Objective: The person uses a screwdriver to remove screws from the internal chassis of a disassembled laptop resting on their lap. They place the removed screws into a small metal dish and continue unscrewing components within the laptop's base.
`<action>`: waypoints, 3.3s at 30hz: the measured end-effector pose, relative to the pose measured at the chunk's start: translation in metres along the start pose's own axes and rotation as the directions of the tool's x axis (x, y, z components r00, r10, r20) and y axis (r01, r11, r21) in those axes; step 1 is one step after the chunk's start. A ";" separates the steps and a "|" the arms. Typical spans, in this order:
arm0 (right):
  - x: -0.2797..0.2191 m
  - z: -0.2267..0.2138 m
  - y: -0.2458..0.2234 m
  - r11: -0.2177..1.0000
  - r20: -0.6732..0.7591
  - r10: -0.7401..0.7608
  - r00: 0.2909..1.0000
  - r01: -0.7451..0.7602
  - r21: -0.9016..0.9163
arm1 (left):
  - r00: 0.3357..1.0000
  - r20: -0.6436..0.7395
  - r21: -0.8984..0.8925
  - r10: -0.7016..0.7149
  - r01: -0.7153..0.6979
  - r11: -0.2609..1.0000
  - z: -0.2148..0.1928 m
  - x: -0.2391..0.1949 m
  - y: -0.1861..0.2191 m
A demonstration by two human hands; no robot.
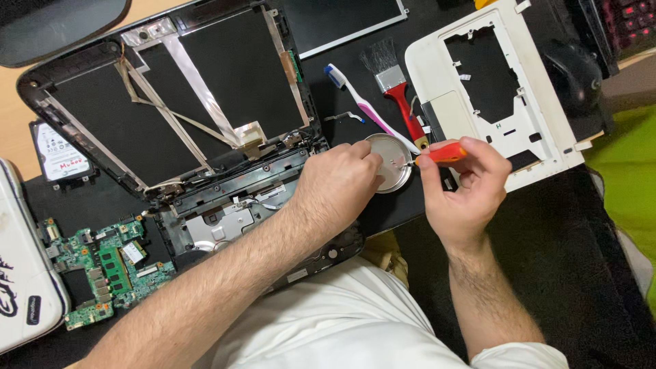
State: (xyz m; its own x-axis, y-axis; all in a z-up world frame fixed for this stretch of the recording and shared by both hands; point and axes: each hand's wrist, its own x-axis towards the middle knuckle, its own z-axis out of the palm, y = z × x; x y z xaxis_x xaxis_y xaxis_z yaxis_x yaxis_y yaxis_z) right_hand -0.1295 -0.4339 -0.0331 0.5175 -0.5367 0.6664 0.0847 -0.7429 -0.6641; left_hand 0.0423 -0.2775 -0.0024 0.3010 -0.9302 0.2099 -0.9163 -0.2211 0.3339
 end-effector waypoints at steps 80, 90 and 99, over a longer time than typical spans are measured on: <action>0.010 0.014 -0.017 0.955 -0.044 0.197 0.979 -0.182 0.235 | 0.970 -0.235 0.064 0.060 -0.046 0.997 0.019 -0.015 -0.014; 0.010 0.013 -0.018 0.952 -0.041 0.193 0.980 -0.177 0.250 | 0.974 -0.228 -0.127 -0.001 -0.029 0.991 0.012 -0.010 -0.005; 0.010 0.008 -0.050 0.915 0.002 0.270 0.963 -0.257 0.311 | 0.993 -0.090 -0.101 -0.073 0.063 0.993 -0.052 -0.050 -0.024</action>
State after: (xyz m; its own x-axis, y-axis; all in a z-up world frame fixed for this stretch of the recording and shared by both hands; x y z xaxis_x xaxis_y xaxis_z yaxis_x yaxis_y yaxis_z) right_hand -0.1215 -0.3992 0.0043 0.5228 -0.7167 0.4615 0.2088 -0.4172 -0.8845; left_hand 0.0632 -0.2098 0.0271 0.3891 -0.8817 0.2666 -0.8640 -0.2490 0.4375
